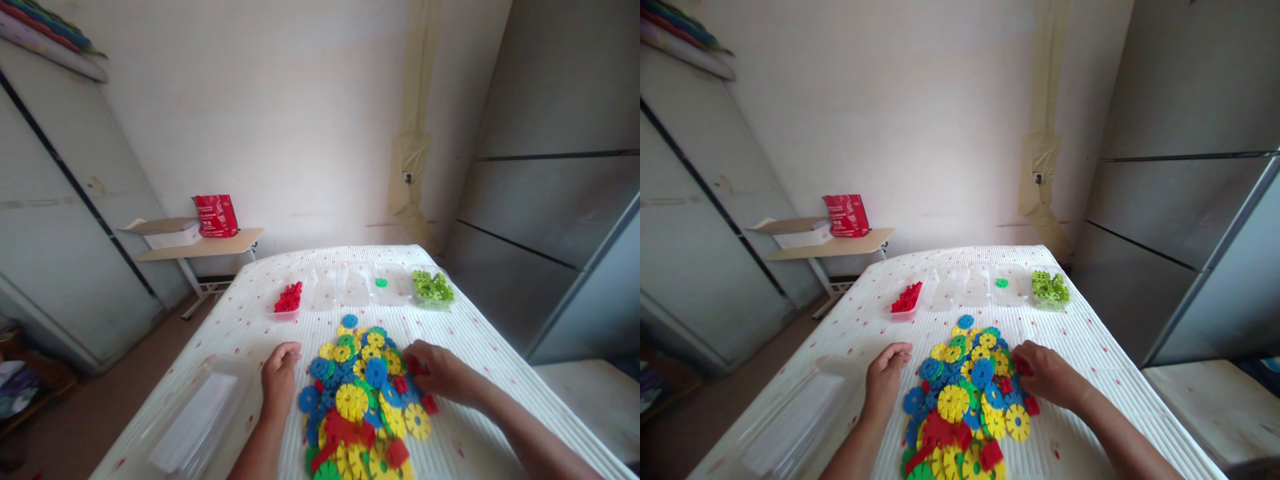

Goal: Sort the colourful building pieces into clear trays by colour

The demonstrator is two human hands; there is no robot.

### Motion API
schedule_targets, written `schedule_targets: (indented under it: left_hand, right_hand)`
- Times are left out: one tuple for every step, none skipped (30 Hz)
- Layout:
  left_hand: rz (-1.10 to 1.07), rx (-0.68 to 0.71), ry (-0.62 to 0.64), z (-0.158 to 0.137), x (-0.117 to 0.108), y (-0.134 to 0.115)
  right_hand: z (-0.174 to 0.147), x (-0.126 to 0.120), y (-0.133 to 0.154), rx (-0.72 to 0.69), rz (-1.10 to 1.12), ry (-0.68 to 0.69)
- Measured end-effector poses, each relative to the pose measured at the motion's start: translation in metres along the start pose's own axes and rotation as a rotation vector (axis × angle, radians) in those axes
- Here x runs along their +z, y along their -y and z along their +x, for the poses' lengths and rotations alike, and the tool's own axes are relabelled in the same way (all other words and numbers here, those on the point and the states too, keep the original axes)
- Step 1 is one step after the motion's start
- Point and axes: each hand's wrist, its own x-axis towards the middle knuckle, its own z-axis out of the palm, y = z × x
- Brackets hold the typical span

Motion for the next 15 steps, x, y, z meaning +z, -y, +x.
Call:
schedule_targets:
  left_hand:
    - [0.001,0.001,-0.001,0.0,-0.0001,0.0001]
    - [0.003,0.001,-0.001,0.0,-0.0001,0.0002]
    - [0.004,0.002,-0.001,0.0,-0.0001,0.0005]
    - [0.004,0.002,-0.001,0.0,0.0,0.0008]
    - [0.004,0.003,-0.002,0.0,0.0001,0.0011]
    - [0.004,0.003,-0.002,0.0,0.0003,0.0013]
    - [0.004,0.003,-0.002,0.0,0.0004,0.0014]
    - [0.004,0.003,-0.002,0.0,0.0005,0.0014]
    - [0.004,0.004,-0.003,0.0,0.0006,0.0014]
    - [0.003,0.004,-0.003,0.0,0.0006,0.0013]
    - [0.002,0.004,-0.002,0.0001,0.0006,0.0012]
    - [0.001,0.005,-0.001,0.0001,0.0005,0.0011]
    - [0.0,0.006,0.0,0.0001,0.0003,0.0011]
    - [0.0,0.007,0.001,0.0001,0.0002,0.0011]
    - [0.001,0.007,0.002,0.0001,0.0,0.0011]
  right_hand:
    - [0.0008,-0.0001,0.0006,0.007,-0.006,-0.001]
    - [0.0015,-0.0004,0.0008,0.011,-0.009,-0.001]
    - [0.0021,-0.0008,0.0007,0.015,-0.008,-0.003]
    - [0.0027,-0.0009,0.0003,0.017,-0.004,-0.003]
    - [0.0032,-0.0008,-0.0004,0.017,0.0,-0.002]
    - [0.0037,-0.0005,-0.0012,0.015,0.002,-0.002]
    - [0.004,0.0001,-0.002,0.015,0.003,-0.001]
    - [0.0042,0.0007,-0.0027,0.014,0.0,-0.001]
    - [0.0043,0.0011,-0.0033,0.013,-0.004,-0.003]
    - [0.0042,0.0012,-0.0037,0.011,-0.01,-0.009]
    - [0.0038,0.0007,-0.0039,0.001,-0.015,-0.018]
    - [0.0033,-0.0003,-0.0041,-0.016,-0.019,-0.036]
    - [0.0025,-0.0018,-0.0044,-0.039,-0.022,-0.059]
    - [0.0016,-0.0038,-0.0046,-0.06,-0.024,-0.086]
    - [0.0006,-0.0059,-0.0047,-0.08,-0.026,-0.115]
